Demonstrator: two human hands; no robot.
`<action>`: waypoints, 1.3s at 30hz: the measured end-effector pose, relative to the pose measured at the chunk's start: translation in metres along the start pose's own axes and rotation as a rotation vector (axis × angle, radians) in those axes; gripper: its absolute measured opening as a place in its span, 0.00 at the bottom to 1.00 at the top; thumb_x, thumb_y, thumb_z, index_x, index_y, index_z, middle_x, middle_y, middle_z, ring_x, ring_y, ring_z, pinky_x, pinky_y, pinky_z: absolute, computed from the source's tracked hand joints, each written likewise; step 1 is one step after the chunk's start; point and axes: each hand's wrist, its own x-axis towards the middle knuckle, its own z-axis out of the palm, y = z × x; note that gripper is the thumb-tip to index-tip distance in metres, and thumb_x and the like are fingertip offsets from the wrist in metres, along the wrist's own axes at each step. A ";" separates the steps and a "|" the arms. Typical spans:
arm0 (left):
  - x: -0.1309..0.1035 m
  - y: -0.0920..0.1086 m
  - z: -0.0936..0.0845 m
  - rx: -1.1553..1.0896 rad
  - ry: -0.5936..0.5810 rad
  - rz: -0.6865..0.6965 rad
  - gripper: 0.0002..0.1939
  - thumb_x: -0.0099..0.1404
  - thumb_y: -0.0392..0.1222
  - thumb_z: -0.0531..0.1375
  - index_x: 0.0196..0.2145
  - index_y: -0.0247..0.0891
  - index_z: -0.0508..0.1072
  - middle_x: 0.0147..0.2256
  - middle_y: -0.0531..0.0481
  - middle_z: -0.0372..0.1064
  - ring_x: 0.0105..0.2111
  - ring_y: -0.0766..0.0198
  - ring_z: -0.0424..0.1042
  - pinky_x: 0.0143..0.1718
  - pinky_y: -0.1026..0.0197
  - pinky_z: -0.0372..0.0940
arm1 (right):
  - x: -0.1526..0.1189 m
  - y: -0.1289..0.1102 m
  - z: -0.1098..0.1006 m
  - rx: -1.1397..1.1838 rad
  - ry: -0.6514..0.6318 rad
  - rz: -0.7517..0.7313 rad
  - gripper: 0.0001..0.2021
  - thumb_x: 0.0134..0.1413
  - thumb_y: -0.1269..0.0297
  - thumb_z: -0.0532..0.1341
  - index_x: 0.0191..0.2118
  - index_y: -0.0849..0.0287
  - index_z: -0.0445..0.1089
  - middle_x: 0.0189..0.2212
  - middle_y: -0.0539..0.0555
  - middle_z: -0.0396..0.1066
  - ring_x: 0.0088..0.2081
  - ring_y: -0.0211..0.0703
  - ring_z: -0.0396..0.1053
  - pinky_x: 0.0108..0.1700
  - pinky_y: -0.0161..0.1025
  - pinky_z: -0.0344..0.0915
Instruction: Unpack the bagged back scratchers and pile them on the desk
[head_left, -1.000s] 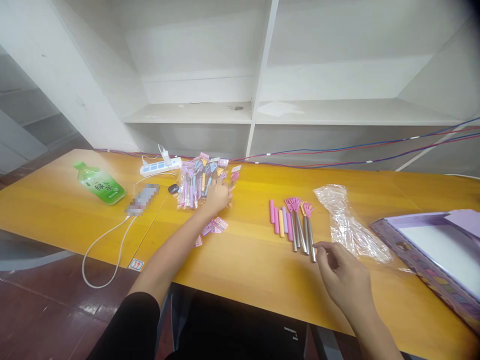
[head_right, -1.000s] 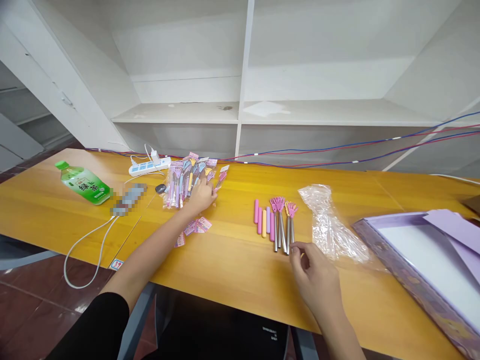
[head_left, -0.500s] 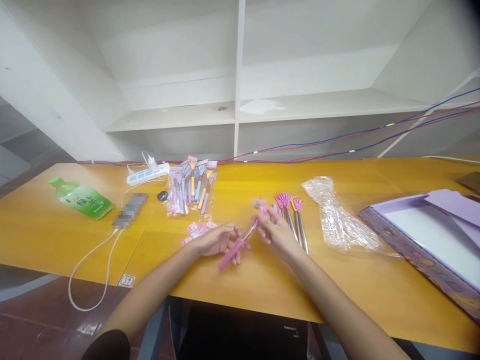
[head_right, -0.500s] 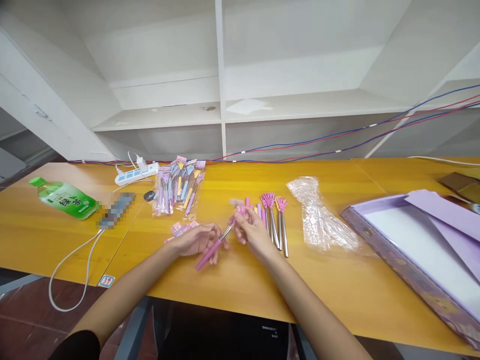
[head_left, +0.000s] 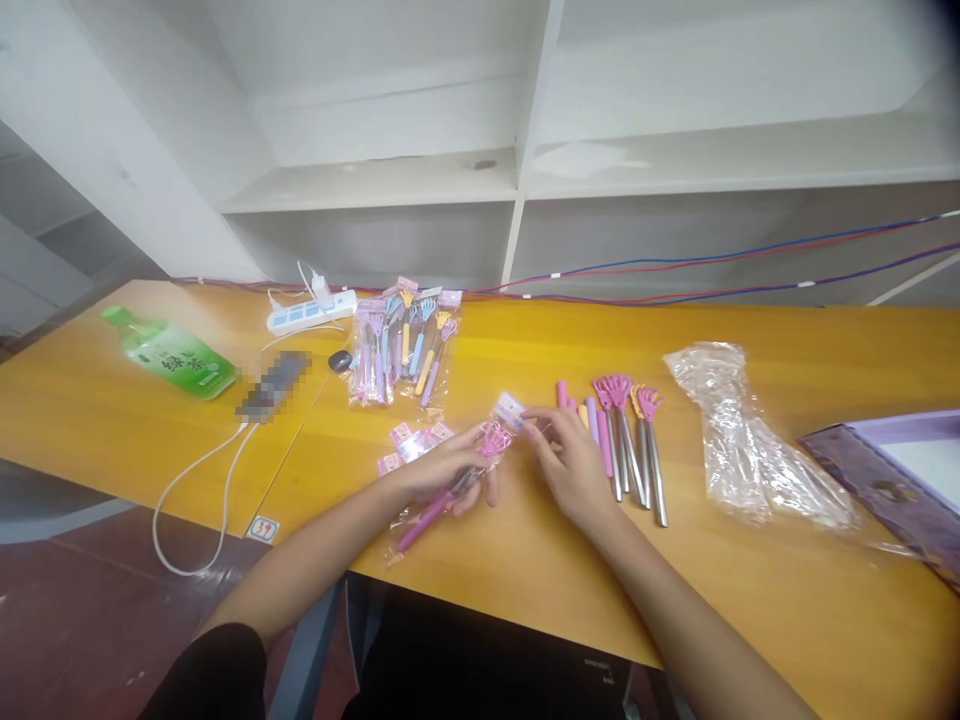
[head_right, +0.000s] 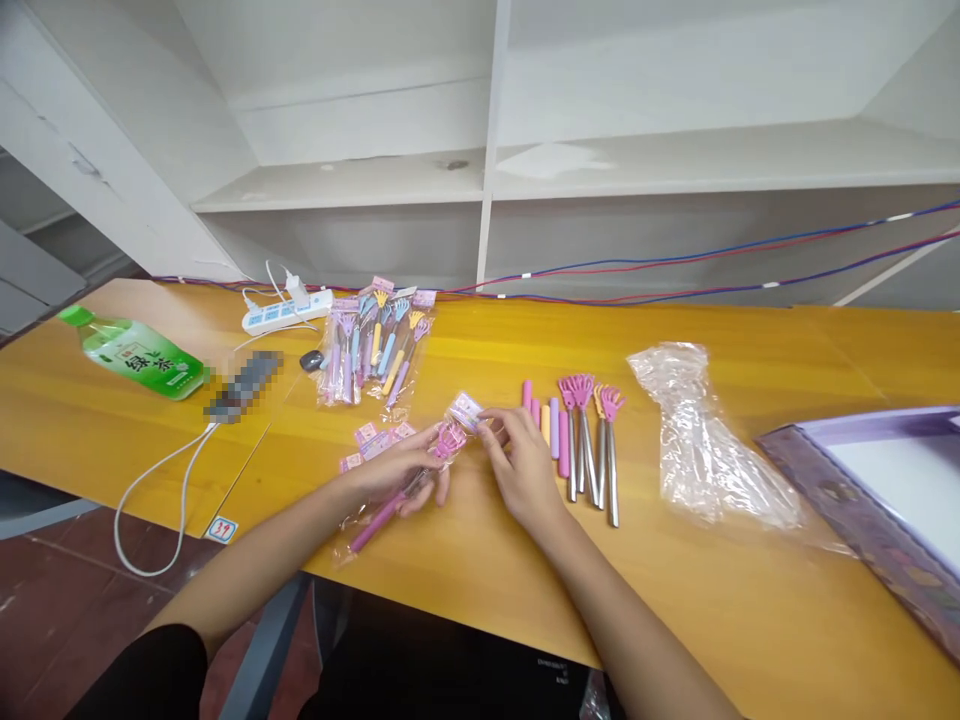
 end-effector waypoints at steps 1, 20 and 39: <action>-0.001 0.001 -0.001 -0.012 -0.010 -0.008 0.42 0.73 0.43 0.56 0.77 0.43 0.41 0.31 0.50 0.78 0.14 0.66 0.68 0.14 0.69 0.55 | 0.001 0.000 -0.002 -0.023 0.020 -0.022 0.20 0.70 0.41 0.59 0.49 0.52 0.76 0.44 0.58 0.71 0.39 0.47 0.72 0.38 0.43 0.73; -0.004 -0.004 -0.002 -0.055 -0.089 -0.082 0.43 0.71 0.38 0.55 0.79 0.35 0.43 0.22 0.57 0.71 0.10 0.67 0.58 0.11 0.70 0.51 | -0.003 -0.003 0.004 -0.013 0.086 -0.300 0.05 0.68 0.64 0.66 0.48 0.54 0.76 0.47 0.57 0.73 0.34 0.38 0.76 0.28 0.35 0.81; -0.005 -0.009 0.002 0.040 -0.115 -0.137 0.45 0.71 0.36 0.56 0.80 0.43 0.41 0.24 0.54 0.74 0.12 0.66 0.63 0.14 0.68 0.53 | -0.004 0.000 -0.001 -0.189 0.069 -0.388 0.04 0.64 0.71 0.62 0.37 0.55 0.70 0.41 0.53 0.70 0.30 0.35 0.71 0.28 0.34 0.75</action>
